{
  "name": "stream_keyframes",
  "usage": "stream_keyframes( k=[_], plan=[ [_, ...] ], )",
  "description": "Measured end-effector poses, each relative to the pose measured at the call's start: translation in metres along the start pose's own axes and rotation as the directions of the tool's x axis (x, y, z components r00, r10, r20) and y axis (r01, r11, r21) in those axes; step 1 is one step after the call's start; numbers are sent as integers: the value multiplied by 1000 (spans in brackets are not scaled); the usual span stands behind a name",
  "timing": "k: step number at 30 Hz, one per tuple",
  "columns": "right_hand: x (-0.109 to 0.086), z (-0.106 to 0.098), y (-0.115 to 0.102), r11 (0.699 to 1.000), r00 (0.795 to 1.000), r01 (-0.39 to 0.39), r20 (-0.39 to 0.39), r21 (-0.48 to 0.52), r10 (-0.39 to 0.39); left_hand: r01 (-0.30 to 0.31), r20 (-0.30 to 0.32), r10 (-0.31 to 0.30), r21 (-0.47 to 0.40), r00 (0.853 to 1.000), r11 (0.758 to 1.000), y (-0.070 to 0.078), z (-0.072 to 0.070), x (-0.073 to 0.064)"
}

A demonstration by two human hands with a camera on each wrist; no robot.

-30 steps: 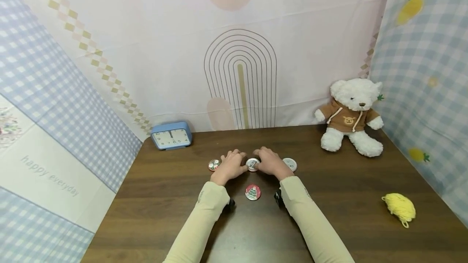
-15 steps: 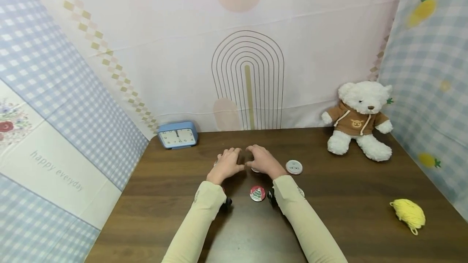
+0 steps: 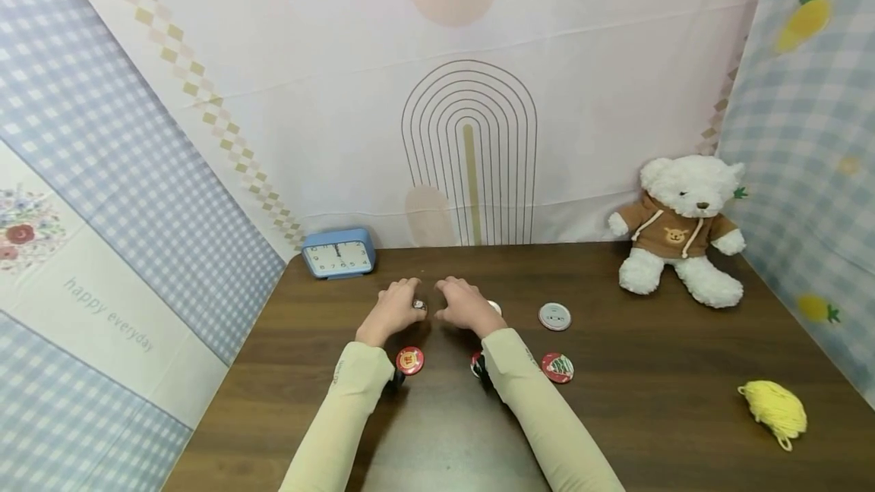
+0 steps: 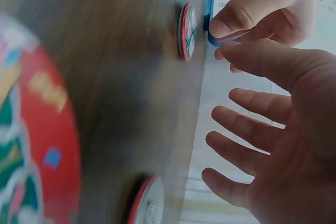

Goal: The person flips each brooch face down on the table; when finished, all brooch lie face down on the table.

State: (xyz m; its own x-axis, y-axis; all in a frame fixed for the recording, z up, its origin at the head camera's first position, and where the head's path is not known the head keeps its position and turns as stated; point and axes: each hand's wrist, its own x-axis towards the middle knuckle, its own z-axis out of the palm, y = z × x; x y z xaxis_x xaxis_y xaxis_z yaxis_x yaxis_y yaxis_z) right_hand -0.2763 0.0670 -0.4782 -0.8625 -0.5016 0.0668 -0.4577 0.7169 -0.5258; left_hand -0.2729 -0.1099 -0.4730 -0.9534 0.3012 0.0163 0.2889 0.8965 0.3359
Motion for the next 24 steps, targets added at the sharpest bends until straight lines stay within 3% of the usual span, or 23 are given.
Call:
stream_keyframes(
  k=[6, 13, 24],
  plan=[
    [10, 8, -12, 999, 1000, 6, 16, -52, -6, -19, -2, 19, 0, 1000, 1000, -19, -6, -6],
    [17, 12, -20, 999, 999, 21, 34, -42, -20, -13, 11, 13, -9, 1000, 1000, -37, -14, -12],
    [28, 23, -34, 992, 998, -2, 58, -130, 9, -13, 29, 14, -6, 999, 1000, -53, -11, -21]
  ],
)
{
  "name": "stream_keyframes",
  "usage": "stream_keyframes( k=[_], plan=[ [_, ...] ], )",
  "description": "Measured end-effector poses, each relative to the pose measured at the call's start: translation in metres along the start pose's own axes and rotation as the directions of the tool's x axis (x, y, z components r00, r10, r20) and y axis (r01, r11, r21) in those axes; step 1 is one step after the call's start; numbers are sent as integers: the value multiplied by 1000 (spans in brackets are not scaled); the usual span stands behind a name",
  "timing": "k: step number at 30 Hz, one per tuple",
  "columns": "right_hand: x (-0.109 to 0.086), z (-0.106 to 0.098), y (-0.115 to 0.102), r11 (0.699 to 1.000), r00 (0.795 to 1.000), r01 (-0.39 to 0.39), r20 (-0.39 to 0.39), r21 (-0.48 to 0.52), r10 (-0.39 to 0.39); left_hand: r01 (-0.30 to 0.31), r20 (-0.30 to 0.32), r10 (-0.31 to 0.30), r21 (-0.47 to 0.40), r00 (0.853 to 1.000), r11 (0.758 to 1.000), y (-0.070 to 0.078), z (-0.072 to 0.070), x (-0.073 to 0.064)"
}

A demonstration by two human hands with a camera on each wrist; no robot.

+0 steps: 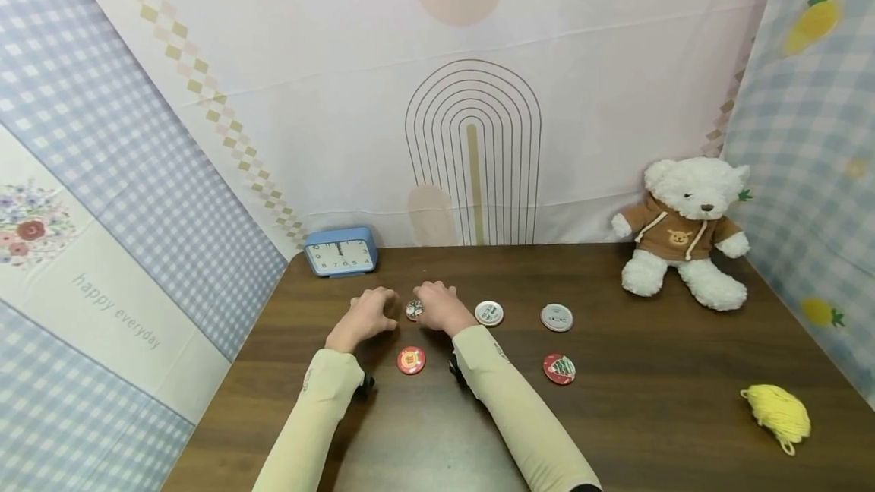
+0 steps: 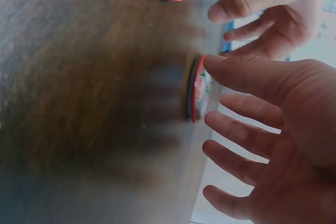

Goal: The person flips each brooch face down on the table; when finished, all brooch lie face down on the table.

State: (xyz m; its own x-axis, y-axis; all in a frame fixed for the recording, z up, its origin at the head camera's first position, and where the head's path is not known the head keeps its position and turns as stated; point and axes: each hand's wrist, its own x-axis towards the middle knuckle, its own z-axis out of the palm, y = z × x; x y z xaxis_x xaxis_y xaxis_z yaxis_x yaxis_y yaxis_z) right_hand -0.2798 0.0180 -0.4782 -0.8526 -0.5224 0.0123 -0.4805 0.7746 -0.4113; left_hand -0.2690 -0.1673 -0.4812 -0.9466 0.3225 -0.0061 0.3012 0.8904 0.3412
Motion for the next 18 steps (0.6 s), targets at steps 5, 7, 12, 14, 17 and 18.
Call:
stream_keyframes(
  k=[5, 7, 12, 14, 17, 18],
  plan=[
    [4, 7, -2, 998, 999, -44, 23, -51, 45, -36, 8, 36, -1, 999, 999, 3, 5, 0],
    [6, 9, -2, 997, 998, -53, 19, -54, 55, -42, 5, 42, -1, 999, 999, 4, 6, 1],
    [9, 11, -2, 996, 997, -69, 14, -59, 70, -45, -14, 45, 11, 999, 999, 5, 9, 3],
    [10, 11, -2, 996, 997, -72, 19, -57, 73, -45, -23, 46, 13, 999, 999, 5, 9, 4],
    [11, 10, -2, 997, 998, -65, 22, -47, 67, -50, -39, 51, 10, 998, 999, 3, 11, 4],
    [11, 10, -2, 997, 998, -62, 23, -39, 63, -51, -44, 52, 5, 998, 999, 3, 11, 4]
  ],
)
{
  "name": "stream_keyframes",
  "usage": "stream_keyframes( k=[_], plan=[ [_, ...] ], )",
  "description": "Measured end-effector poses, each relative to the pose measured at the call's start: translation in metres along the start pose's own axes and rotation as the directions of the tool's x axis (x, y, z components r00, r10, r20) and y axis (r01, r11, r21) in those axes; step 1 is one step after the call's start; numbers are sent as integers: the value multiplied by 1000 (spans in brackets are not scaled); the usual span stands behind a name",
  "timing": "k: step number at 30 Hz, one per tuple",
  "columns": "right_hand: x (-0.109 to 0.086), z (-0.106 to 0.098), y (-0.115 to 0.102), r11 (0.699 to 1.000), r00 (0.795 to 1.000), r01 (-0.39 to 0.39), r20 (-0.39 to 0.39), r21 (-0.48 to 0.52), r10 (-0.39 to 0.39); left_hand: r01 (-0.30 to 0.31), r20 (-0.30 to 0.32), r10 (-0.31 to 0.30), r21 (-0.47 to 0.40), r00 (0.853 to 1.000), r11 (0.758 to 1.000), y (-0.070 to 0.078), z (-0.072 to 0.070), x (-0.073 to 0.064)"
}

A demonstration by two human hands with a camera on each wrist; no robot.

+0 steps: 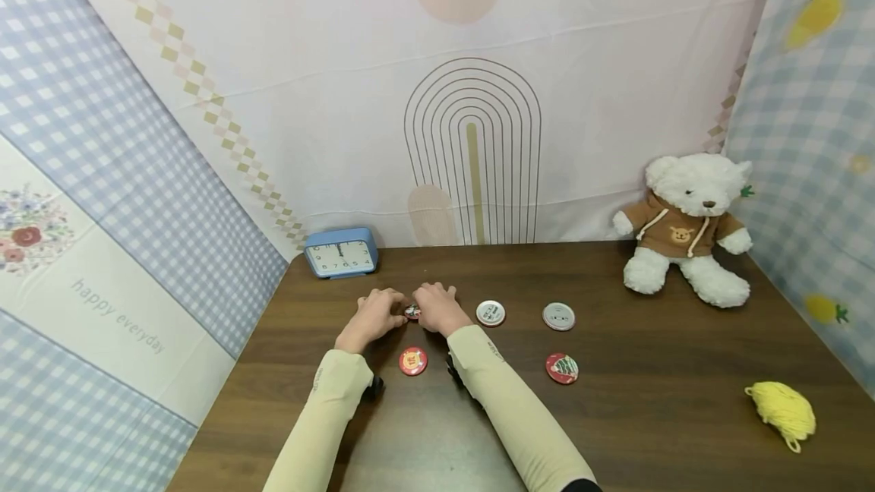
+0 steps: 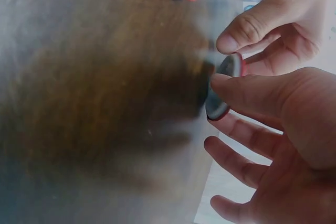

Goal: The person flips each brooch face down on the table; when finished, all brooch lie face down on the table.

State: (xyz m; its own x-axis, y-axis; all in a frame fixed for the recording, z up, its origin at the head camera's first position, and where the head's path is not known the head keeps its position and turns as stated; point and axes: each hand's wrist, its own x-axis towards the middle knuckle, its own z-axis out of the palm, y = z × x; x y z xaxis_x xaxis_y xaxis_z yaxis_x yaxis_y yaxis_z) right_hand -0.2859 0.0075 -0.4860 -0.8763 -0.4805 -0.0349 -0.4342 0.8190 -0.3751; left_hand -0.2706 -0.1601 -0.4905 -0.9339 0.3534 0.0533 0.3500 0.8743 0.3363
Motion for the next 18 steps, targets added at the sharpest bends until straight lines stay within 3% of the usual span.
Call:
stream_keyframes(
  k=[5, 12, 18],
  plan=[
    [0, -3, 3, 997, 1000, 10, -2, 79, -10, -22, -36, 21, -36, 999, 999, -3, 2, 2],
    [-4, 0, 14, 990, 999, 8, -32, 142, -3, -77, -34, 73, -104, 997, 992, -1, 6, 6],
    [-3, -1, 15, 985, 998, 10, -64, 175, 1, -73, -63, 67, -106, 996, 992, -1, 3, 9]
  ],
)
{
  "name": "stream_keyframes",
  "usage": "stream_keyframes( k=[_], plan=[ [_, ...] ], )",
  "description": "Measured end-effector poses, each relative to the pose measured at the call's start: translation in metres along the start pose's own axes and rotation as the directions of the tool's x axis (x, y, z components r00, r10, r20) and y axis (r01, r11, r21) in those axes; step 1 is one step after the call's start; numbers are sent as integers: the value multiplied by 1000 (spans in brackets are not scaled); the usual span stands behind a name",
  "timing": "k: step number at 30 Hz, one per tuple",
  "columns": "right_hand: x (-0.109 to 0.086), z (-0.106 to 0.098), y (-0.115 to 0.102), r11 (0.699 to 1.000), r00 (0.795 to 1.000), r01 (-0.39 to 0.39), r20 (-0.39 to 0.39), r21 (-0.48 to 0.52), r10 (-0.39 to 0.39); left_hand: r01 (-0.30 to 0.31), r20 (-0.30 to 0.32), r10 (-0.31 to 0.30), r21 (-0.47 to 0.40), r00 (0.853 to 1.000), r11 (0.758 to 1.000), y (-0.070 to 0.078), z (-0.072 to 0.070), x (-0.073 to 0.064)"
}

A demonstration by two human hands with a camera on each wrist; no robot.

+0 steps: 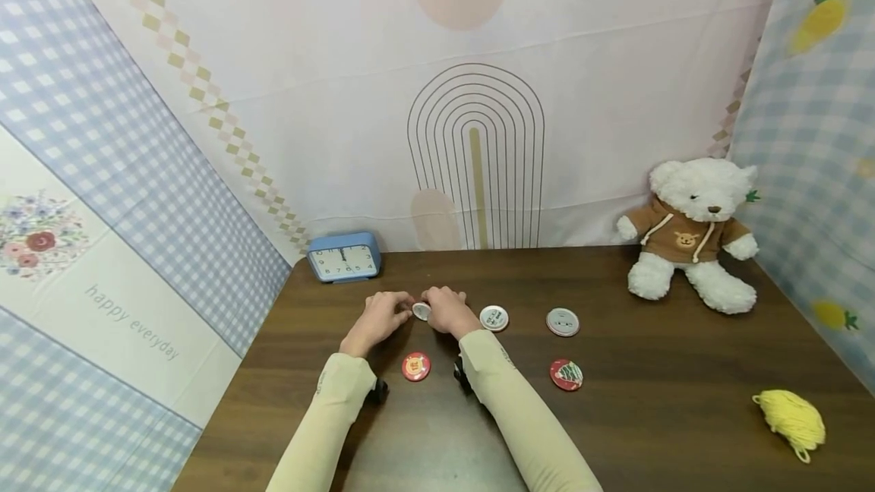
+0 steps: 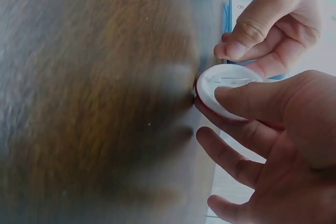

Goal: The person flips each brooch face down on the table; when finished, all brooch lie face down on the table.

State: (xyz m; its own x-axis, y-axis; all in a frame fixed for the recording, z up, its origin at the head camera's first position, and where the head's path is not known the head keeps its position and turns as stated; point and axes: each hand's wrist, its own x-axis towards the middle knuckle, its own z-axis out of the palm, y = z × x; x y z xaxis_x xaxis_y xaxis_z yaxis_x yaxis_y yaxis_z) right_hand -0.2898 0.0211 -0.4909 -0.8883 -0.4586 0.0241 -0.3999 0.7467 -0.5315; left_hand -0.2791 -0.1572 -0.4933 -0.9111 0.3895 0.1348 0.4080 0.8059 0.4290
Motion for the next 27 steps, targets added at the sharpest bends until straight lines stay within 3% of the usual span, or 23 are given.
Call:
stream_keyframes(
  k=[10, 22, 27],
  plan=[
    [4, 2, -4, 998, 998, -57, 6, 2, 57, 4, 51, -2, -29, 999, 1000, 6, -2, 4],
    [5, 5, -12, 980, 980, -191, -70, -53, 188, 59, 104, -62, 28, 993, 998, 14, -1, 8],
    [6, 9, -13, 978, 979, -192, -80, -77, 186, 56, 128, -64, 61, 990, 997, 16, -1, 6]
  ],
)
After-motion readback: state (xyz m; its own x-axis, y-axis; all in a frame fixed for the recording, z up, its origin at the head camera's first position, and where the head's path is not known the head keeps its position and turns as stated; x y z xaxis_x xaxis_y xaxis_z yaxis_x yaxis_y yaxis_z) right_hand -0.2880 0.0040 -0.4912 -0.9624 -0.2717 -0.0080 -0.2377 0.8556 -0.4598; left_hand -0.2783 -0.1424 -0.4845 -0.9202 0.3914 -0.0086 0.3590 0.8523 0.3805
